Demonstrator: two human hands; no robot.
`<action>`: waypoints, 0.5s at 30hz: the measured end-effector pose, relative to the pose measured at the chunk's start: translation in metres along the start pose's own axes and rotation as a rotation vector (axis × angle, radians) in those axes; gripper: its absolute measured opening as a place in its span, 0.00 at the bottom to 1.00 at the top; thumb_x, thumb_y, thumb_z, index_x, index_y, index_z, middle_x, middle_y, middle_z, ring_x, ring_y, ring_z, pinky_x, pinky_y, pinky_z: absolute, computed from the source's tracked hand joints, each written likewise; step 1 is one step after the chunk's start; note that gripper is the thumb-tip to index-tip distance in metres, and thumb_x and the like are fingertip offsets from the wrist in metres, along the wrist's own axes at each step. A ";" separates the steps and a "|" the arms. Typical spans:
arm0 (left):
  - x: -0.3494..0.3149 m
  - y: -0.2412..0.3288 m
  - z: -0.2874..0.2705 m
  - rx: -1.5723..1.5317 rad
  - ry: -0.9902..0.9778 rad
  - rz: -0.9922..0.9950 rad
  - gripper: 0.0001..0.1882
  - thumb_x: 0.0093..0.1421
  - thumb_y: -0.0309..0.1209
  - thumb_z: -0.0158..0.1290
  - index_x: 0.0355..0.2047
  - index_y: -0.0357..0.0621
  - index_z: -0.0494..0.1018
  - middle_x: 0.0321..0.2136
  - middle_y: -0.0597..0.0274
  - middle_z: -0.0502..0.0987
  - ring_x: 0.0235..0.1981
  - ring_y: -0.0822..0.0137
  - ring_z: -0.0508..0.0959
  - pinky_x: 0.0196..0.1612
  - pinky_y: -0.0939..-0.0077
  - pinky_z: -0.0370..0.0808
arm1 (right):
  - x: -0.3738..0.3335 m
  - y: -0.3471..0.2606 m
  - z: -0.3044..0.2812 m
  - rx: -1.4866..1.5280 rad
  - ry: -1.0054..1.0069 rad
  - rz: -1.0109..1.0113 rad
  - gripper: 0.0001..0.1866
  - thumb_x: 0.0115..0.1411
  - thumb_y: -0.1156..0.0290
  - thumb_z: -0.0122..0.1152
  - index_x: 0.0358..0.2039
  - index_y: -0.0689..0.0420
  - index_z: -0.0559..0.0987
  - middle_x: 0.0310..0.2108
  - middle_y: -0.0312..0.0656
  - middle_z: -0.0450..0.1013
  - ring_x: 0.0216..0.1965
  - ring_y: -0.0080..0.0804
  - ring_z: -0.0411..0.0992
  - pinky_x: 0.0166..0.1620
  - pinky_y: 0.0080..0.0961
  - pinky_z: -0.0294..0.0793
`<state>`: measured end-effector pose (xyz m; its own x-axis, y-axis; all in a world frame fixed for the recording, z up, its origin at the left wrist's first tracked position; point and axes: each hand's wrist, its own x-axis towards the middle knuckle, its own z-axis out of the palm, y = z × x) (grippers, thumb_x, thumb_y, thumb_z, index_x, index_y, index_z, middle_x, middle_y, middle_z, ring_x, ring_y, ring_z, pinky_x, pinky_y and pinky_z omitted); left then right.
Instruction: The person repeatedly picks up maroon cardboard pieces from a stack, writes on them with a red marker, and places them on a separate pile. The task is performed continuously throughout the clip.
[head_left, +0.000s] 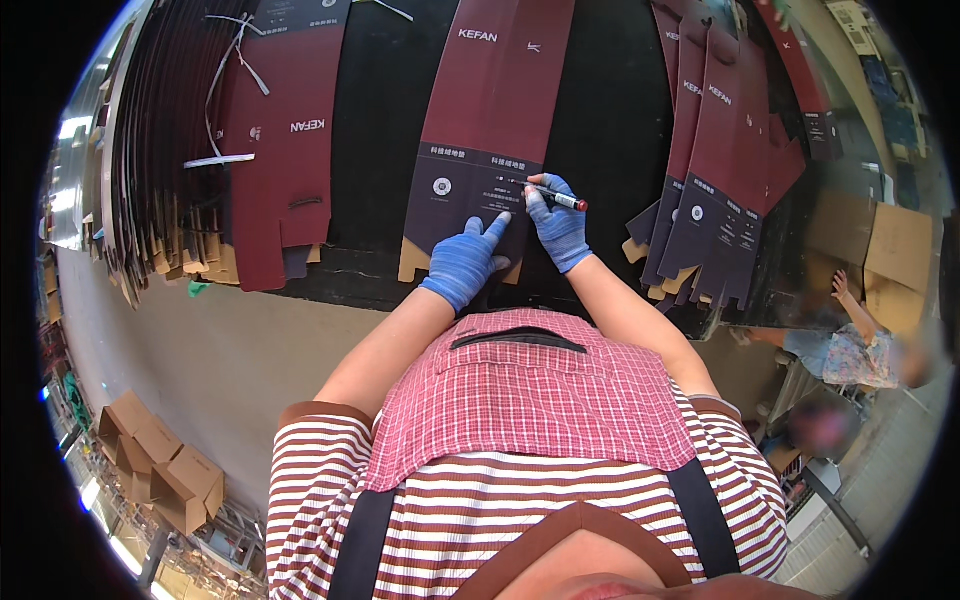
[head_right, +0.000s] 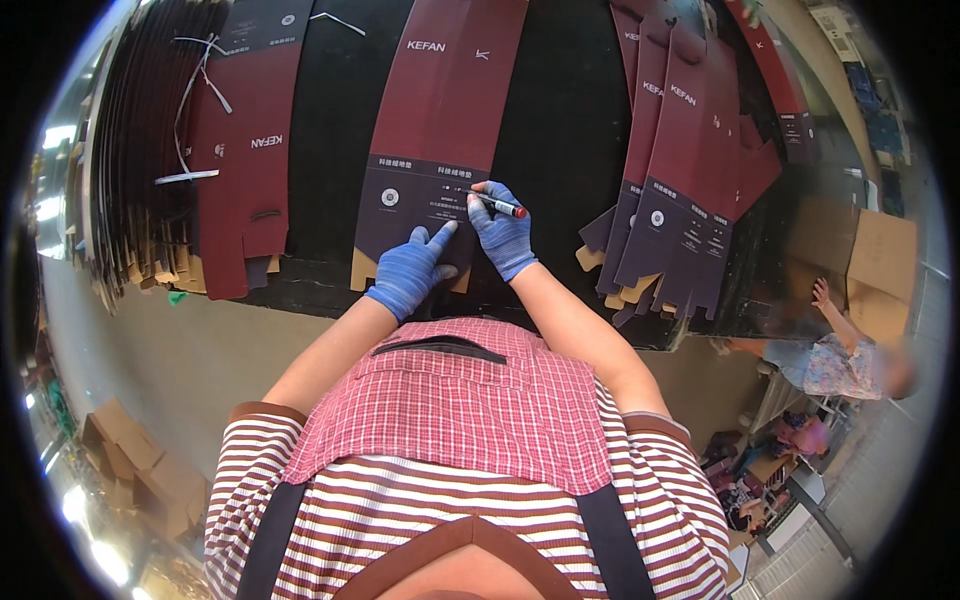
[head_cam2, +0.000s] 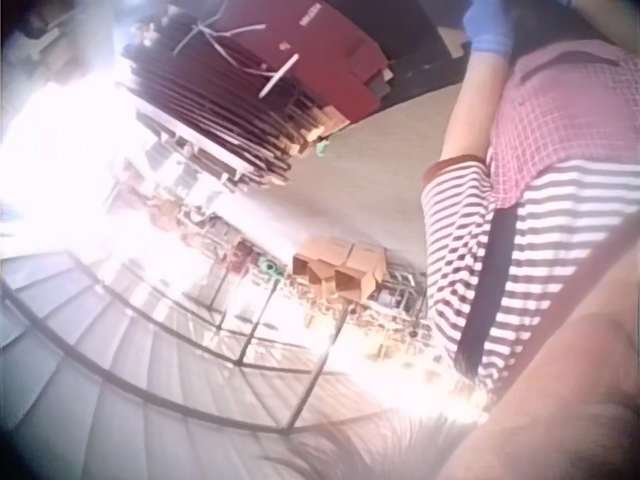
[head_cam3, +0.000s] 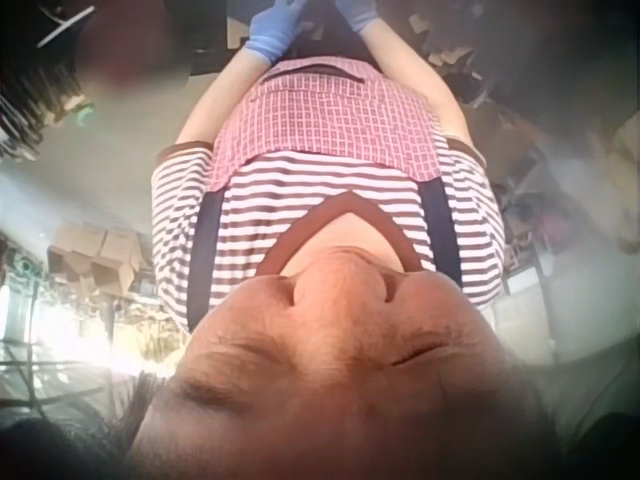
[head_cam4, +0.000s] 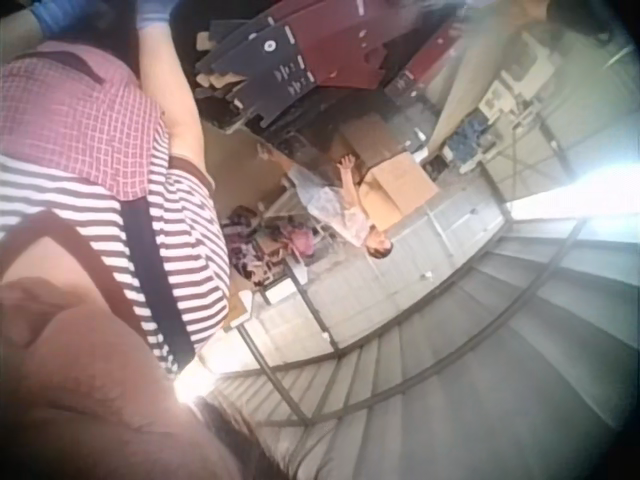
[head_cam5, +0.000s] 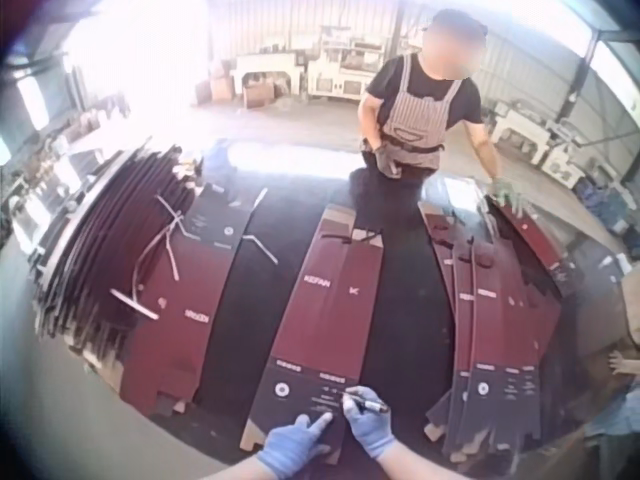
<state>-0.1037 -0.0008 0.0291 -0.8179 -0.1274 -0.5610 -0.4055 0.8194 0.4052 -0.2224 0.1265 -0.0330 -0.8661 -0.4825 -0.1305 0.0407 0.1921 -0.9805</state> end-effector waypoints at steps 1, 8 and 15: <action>0.000 0.000 0.000 -0.004 -0.002 0.003 0.36 0.56 0.45 0.54 0.64 0.67 0.54 0.43 0.51 0.67 0.34 0.52 0.79 0.35 0.62 0.78 | 0.000 -0.001 0.001 0.003 0.003 -0.002 0.10 0.58 0.72 0.61 0.39 0.59 0.76 0.29 0.35 0.75 0.30 0.17 0.71 0.35 0.16 0.73; 0.001 -0.003 -0.001 -0.016 -0.007 0.026 0.36 0.56 0.45 0.54 0.63 0.66 0.54 0.43 0.51 0.67 0.33 0.53 0.79 0.34 0.62 0.78 | 0.003 -0.002 0.001 -0.113 0.005 -0.019 0.08 0.57 0.73 0.61 0.37 0.59 0.76 0.29 0.35 0.76 0.29 0.18 0.72 0.35 0.16 0.73; -0.002 -0.012 -0.004 -0.102 0.164 0.045 0.31 0.56 0.44 0.55 0.60 0.62 0.59 0.42 0.52 0.69 0.34 0.51 0.78 0.36 0.61 0.76 | -0.002 -0.021 0.002 -0.004 0.114 -0.011 0.08 0.60 0.73 0.57 0.39 0.59 0.74 0.25 0.33 0.72 0.26 0.17 0.70 0.32 0.15 0.71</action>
<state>-0.0992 -0.0122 0.0279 -0.8886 -0.1880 -0.4184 -0.3990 0.7668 0.5028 -0.2202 0.1217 -0.0120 -0.9177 -0.3840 -0.1019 0.0291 0.1908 -0.9812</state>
